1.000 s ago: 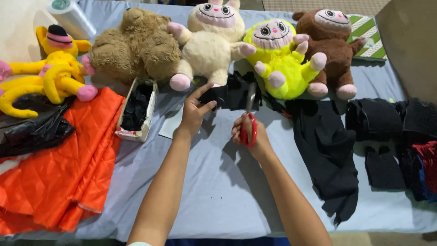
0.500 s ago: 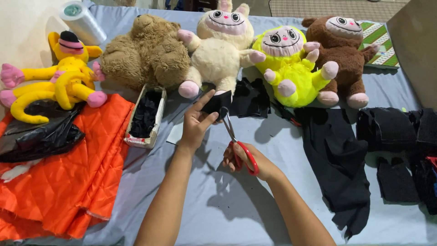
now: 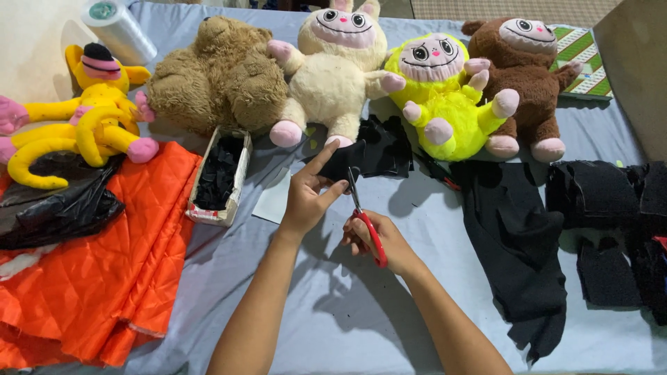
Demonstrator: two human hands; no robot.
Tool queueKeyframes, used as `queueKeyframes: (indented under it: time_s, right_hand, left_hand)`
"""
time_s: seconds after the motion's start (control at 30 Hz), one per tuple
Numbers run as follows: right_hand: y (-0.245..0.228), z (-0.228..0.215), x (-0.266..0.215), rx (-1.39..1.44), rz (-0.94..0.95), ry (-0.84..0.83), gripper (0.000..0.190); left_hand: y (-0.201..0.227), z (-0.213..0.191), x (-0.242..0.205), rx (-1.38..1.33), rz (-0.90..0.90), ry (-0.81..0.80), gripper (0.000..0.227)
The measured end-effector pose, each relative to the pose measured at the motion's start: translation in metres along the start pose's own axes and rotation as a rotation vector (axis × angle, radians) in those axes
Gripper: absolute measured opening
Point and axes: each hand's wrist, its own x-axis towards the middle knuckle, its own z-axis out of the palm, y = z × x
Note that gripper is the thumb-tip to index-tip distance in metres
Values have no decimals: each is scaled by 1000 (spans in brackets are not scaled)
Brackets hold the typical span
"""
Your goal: Cutting out specific shapes from black fabric using scissors on a workspace with plush toys
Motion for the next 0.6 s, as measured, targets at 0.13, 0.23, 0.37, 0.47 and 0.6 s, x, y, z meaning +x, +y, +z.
queueKeyframes:
  time_s: [0.13, 0.23, 0.37, 0.47, 0.6]
  right_hand:
    - [3, -1, -1, 5, -5, 14, 41]
    - [4, -1, 1, 13, -1, 21, 40]
    - [7, -2, 3, 20, 20, 32, 41]
    - [8, -3, 2, 15, 37, 42, 38]
    - [12, -4, 4, 11, 28, 56, 36]
  left_hand:
    - [1, 2, 0, 16, 11, -7, 68]
    - [0, 4, 2, 35, 16, -17, 69]
    - [1, 2, 1, 56, -1, -23, 70]
    - [3, 2, 0, 59, -8, -24, 71]
    - [6, 4, 1, 58, -12, -12, 72]
